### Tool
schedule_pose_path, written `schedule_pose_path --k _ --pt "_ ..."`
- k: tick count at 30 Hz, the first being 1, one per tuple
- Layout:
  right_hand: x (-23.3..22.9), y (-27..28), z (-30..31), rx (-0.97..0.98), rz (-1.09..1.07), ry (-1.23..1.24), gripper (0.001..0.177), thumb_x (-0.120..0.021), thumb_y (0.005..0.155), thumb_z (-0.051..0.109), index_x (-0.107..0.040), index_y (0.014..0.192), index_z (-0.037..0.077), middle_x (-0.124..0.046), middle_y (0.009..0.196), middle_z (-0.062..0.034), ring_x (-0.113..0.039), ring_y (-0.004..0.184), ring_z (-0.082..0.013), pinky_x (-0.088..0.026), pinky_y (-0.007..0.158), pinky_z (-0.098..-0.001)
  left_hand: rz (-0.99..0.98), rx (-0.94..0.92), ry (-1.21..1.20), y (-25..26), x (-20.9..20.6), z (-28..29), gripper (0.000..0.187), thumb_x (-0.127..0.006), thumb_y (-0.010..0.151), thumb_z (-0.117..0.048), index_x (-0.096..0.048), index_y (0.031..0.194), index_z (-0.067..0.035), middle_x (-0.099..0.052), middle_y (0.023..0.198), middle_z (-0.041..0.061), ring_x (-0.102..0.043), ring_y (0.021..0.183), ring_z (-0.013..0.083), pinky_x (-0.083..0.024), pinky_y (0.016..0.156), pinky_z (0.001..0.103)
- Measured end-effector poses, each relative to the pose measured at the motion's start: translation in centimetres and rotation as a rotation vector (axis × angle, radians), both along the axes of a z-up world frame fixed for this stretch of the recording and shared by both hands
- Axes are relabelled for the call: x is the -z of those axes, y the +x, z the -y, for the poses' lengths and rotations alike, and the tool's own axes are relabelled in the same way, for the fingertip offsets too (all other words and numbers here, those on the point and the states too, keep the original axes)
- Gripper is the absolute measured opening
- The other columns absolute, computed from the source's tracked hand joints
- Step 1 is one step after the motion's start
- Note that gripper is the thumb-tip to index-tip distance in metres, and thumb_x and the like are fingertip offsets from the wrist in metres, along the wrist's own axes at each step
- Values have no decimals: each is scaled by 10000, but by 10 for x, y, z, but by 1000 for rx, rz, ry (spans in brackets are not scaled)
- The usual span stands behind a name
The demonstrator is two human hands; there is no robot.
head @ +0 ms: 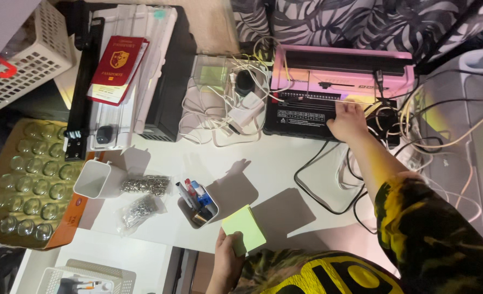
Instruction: The person organizes various craft and office supplies by taking them out of drawers and a box, sorting them into baskets, and placing them back on a desk.
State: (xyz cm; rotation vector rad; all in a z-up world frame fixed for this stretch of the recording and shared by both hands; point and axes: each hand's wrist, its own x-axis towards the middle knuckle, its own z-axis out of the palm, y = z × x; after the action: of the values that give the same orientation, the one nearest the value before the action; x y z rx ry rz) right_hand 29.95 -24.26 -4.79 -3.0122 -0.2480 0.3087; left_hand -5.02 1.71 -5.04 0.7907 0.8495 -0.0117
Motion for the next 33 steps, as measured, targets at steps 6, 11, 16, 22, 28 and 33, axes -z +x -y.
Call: schedule_pose_path --k 6,11,16,22,28,33 --pt "-14 -30 -19 -20 -22 -95 551 -376 859 310 -367 1367 98 -413 1322 -211 -452 1157 -390 -391 942 -427 -22 -57 -29 5 -10 3 267 -431 720 39 -550 958 28 -553 808 178 -481 664 246 -367 547 318" --pt "-8 -19 -5 153 254 50 521 -506 906 397 -553 1181 -43 -580 1089 -226 -516 1047 -386 -551 709 -447 -101 -11 -69 5 0 6 289 -453 681 9 -549 941 -70 -576 799 137 -508 629 259 -379 460 341" --pt "0 11 4 297 78 -250 798 -351 916 652 -537 1184 -77 -640 1058 -242 -569 1013 -403 -455 818 -417 -37 32 -85 0 12 -1 381 -457 714 25 -550 1078 -37 -581 908 166 -514 731 274 -408 567 337" --pt "17 32 7 375 110 -271 644 -394 911 571 -519 1198 8 -627 1076 -213 -620 939 -380 -508 692 -453 -29 -22 -88 1 21 -6 402 -452 705 30 -548 1092 -23 -581 886 183 -517 693 291 -417 512 356" --pt "-17 17 -1 246 -120 -276 444 -335 856 68 -480 1274 109 -607 1168 -228 -599 1039 -432 -501 786 -520 -162 72 -36 13 -21 -1 408 -470 706 -28 -546 1104 -79 -578 920 155 -522 736 275 -389 517 334" --pt "18 6 23 72 -31 -367 439 -348 829 50 -549 1215 108 -643 1128 -192 -646 1001 -358 -523 731 -503 -8 84 30 13 -22 0 395 -438 689 18 -489 1080 -7 -485 742 156 -467 568 248 -378 395 319"
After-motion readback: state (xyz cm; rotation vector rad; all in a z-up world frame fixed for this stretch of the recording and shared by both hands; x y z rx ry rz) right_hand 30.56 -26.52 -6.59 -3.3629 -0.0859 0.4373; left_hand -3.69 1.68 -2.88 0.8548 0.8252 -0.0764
